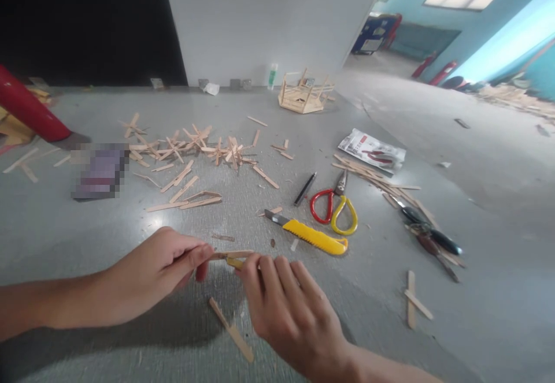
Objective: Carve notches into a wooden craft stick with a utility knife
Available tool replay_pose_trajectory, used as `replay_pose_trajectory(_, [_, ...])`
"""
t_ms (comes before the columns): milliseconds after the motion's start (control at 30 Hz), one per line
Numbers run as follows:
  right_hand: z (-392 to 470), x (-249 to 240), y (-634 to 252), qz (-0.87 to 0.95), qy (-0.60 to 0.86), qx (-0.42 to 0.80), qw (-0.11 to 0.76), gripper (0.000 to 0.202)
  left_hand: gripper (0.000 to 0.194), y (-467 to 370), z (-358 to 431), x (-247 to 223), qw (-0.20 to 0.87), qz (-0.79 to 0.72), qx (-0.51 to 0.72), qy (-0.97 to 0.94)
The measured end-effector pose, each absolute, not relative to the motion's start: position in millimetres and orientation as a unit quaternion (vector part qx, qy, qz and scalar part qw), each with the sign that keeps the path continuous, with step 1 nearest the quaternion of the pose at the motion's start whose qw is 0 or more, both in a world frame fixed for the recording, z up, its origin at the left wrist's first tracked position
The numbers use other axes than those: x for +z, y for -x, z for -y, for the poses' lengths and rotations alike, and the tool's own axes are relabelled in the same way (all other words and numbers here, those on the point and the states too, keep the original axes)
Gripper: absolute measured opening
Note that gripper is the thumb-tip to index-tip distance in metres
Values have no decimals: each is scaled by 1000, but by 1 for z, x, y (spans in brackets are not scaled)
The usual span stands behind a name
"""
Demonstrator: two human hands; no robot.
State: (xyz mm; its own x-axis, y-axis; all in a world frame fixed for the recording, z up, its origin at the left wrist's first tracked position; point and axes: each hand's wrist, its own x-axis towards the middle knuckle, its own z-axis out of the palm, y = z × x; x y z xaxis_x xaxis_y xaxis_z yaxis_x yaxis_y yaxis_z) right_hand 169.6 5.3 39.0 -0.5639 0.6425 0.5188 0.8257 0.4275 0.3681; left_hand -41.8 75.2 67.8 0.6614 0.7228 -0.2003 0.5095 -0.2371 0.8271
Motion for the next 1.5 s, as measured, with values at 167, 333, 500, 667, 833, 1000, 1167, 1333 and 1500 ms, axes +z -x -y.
replay_pose_trajectory(167, [-16, 26, -172, 840, 471, -245, 115, 33, 48, 42, -96, 61, 493, -376, 46, -783])
replay_pose_trajectory(333, [-28, 12, -178, 861, 456, -209, 84, 33, 31, 41, -110, 44, 548, -350, 21, -759])
replay_pose_trajectory(500, [-36, 1, -181, 882, 432, -180, 44, 19, 33, 40, -116, 26, 551, -349, 30, -758])
replay_pose_trajectory(667, [-44, -3, -184, 891, 424, -160, 29, 18, 32, 42, -116, 21, 560, -341, 50, -754])
replay_pose_trajectory(833, [-45, -4, -186, 891, 426, -155, 40, 21, 31, 43, -113, 21, 564, -349, 60, -746])
replay_pose_trajectory(1000, [-42, 1, -178, 880, 434, -192, 31, 18, 35, 41, -110, 18, 531, -342, 81, -771])
replay_pose_trajectory(1167, [-36, 20, -161, 868, 445, -217, -33, 23, 39, 39, -110, 15, 534, -327, 85, -775])
replay_pose_trajectory(1333, [-26, 29, -145, 849, 452, -259, -87, 24, 42, 38, -111, 15, 501, -308, 96, -803])
replay_pose_trajectory(1500, [-30, 16, -152, 853, 482, -196, -44, 23, 39, 41, -113, 16, 555, -331, 85, -759])
